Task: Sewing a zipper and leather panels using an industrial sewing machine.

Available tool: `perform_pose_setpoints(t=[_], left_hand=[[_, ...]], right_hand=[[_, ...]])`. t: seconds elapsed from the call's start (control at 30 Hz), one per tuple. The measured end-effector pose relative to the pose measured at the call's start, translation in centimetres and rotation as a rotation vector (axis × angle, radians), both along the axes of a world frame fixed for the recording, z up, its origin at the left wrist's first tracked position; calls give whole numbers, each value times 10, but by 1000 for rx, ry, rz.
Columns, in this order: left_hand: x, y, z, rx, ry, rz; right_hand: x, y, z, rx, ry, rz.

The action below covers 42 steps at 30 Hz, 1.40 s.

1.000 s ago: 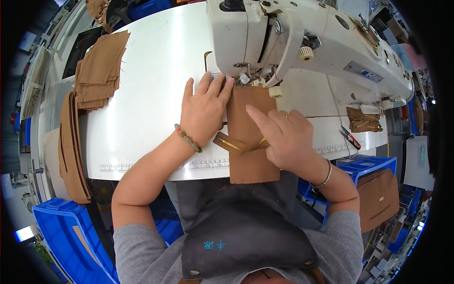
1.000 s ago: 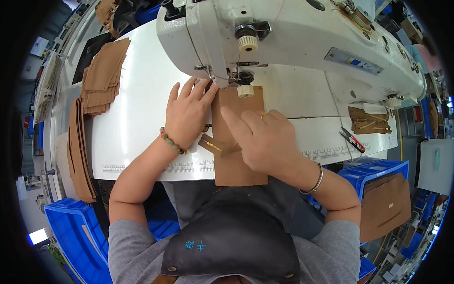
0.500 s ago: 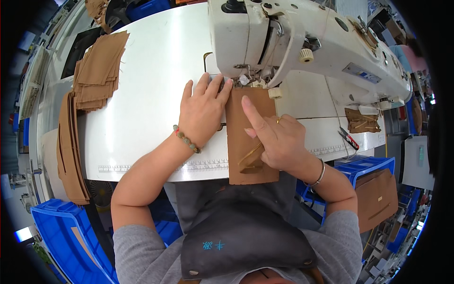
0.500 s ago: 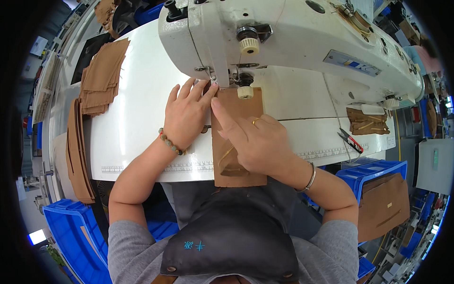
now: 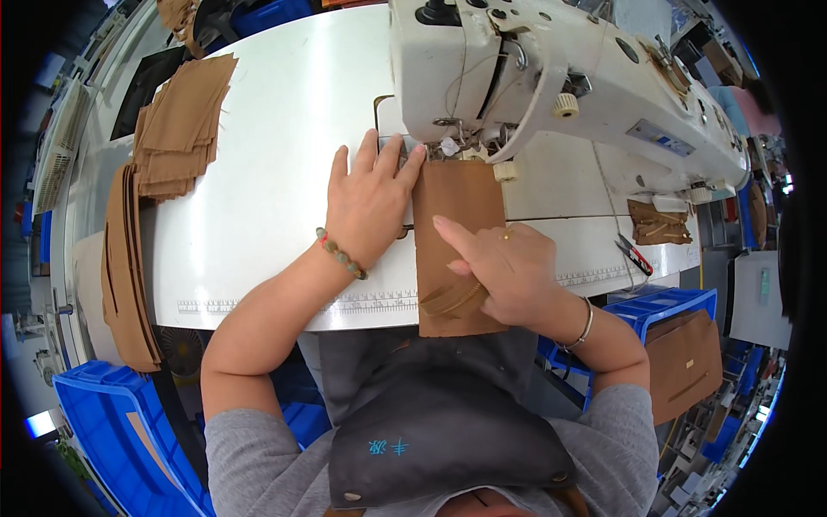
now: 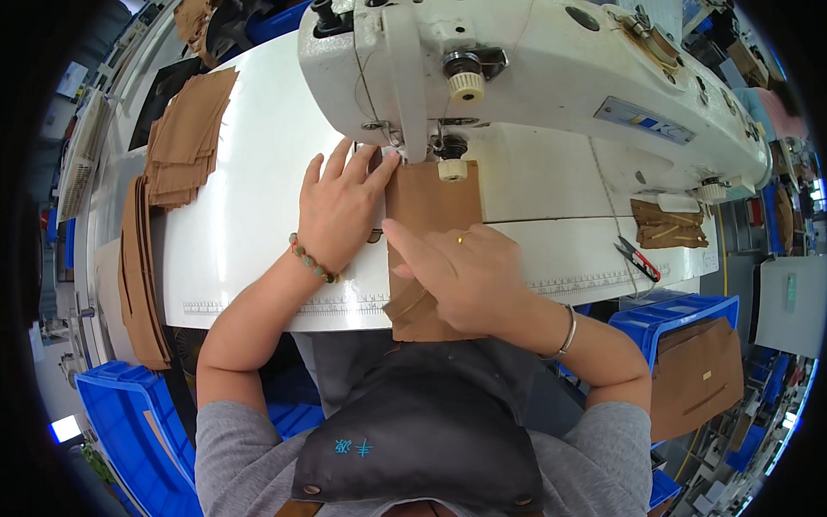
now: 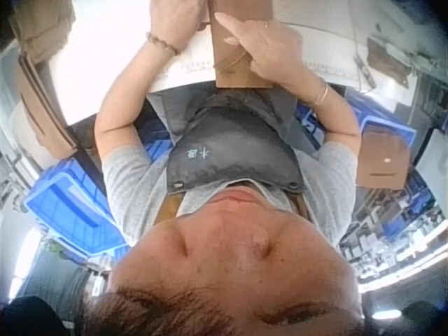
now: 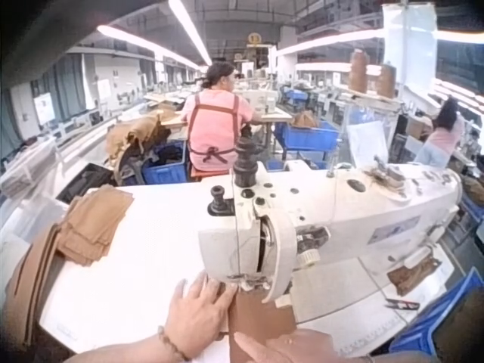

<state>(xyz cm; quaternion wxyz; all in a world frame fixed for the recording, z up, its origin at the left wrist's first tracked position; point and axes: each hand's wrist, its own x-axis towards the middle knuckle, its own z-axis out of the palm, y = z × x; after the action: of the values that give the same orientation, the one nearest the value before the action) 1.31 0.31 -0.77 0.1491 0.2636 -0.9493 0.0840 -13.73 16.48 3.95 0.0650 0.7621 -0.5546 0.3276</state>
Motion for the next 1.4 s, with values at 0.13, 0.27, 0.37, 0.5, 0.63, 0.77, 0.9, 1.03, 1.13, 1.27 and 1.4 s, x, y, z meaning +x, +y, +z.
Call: perform_pose_setpoints(t=[0.13,0.27,0.37,0.5,0.63,0.77,0.9,1.03,1.13,1.27,1.4], left_hand=[[1,-19,3,-55,-28,116],[4,-35,4,34,-124,166],[7,-32,6,-66,-50,117],[23,-9,17,767,409,26],[41,19,32,1606,590,37],[28,12,30,977,348,-18],[-1,-10,14,351,211,-83],[-6,3,4,56,55,-121],[-12,3,3,-102,-29,-68],[-25,-32,3,-60,-130,-4],[-16,-39,3,132,59,-89]], right_hand=[[-20,12,5,-69,44,96],[-30,14,-2,22,156,95],[-35,6,-17,116,239,19],[-43,-3,-36,182,276,-18],[-49,-8,-40,148,243,29],[-55,-20,-37,196,228,132],[-52,-29,-39,253,264,90],[-51,-32,-45,142,214,115],[-52,-32,-49,151,188,128],[-53,-32,-49,178,193,133],[-54,-32,-50,163,175,129]])
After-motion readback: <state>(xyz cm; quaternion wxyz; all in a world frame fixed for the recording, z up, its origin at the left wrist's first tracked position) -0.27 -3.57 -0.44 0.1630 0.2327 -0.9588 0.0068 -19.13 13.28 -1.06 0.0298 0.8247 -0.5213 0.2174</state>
